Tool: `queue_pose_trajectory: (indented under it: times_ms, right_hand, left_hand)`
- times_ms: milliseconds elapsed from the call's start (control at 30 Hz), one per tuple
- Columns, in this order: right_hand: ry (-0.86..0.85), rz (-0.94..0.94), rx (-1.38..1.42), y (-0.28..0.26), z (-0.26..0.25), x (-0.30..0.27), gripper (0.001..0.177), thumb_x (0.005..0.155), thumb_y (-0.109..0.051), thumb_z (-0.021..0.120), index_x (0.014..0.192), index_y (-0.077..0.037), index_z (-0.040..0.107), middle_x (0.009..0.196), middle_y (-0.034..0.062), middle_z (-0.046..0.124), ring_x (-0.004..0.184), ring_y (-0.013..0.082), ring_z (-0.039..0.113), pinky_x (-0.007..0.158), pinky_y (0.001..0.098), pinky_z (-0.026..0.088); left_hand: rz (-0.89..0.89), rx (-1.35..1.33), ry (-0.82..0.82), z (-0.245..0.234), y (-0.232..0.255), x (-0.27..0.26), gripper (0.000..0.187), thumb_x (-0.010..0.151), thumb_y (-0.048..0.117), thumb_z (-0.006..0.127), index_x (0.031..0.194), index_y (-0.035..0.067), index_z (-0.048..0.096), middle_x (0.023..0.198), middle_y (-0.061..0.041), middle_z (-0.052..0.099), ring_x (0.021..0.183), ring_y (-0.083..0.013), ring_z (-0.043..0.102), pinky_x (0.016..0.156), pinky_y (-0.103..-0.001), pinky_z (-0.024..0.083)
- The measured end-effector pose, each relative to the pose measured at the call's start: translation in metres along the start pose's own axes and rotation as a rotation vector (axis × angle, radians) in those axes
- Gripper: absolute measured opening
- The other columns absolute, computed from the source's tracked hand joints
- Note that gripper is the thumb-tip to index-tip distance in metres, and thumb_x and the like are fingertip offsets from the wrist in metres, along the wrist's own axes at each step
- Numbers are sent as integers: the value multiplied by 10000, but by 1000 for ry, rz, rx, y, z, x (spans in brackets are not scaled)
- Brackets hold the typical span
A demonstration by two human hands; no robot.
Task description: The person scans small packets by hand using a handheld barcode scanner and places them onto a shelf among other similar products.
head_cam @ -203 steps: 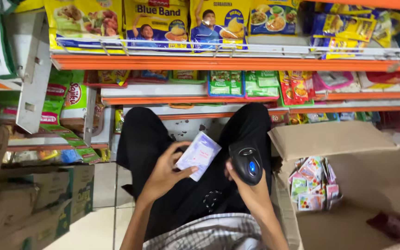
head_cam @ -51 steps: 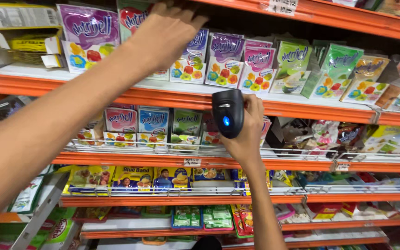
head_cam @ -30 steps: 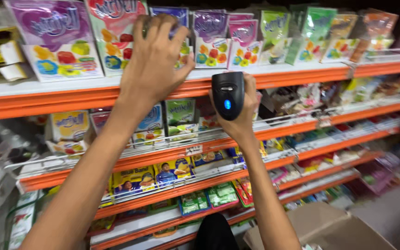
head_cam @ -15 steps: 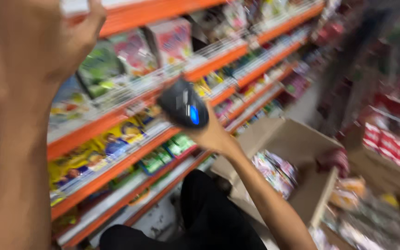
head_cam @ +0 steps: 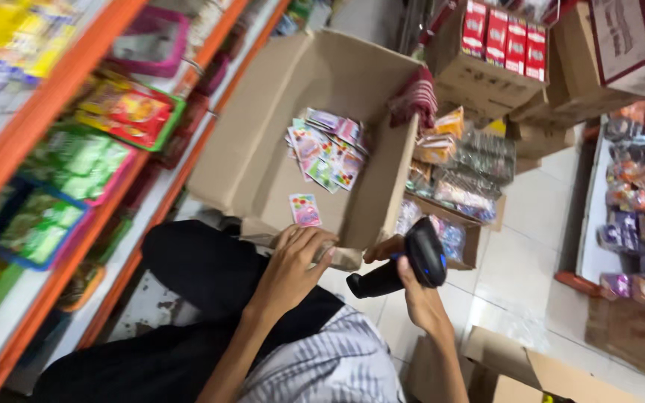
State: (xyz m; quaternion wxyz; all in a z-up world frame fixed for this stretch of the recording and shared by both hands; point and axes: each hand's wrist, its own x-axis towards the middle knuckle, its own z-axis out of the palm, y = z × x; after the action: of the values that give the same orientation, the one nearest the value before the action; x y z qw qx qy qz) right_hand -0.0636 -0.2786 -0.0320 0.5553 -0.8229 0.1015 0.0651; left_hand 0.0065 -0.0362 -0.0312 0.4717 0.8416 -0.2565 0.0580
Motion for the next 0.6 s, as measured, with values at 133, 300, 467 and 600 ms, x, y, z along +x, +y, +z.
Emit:
queue_pose_trajectory:
  times_ms: [133,300,467,600]
  right_hand:
    - [6,-172,391,8,-4,30,616,1023,-656,480,1071,-53,596,1085,103,684,1084,208,655,1019,360,483]
    - [6,-81,249,33,8,115,537,918,-544,680,1128,-56,608,1115,84,664,936,226,663,840,385,526]
    - [66,-236,-399,29,12,182,462,669,-349,853,934,-28,653,924,158,678,908,360,590,821,439,474]
    - [-43,-390,-498,33,18,182,509,571,-274,774,982,-4,644,885,170,650,801,358,584,735,432,402]
  left_hand:
    - [-176,93,-111,20,-34,35,227,919,175,680,1138,114,684,1142,-88,701,1131,-332,640,1032,-477,458]
    - [-374,283,-564,47,-135,98,414,940,321,612,1312,141,593,1321,-136,612,1146,-384,595,1009,-511,432]
    - [-209,419,-572,138,-253,197,572,894,372,663,1372,84,536,1474,-223,445,1390,-393,367,1089,-521,309]
    - [-139,545,-326,194,-308,251,628,804,209,717,1380,26,549,1456,-233,491,1368,-370,417,1089,-522,324]
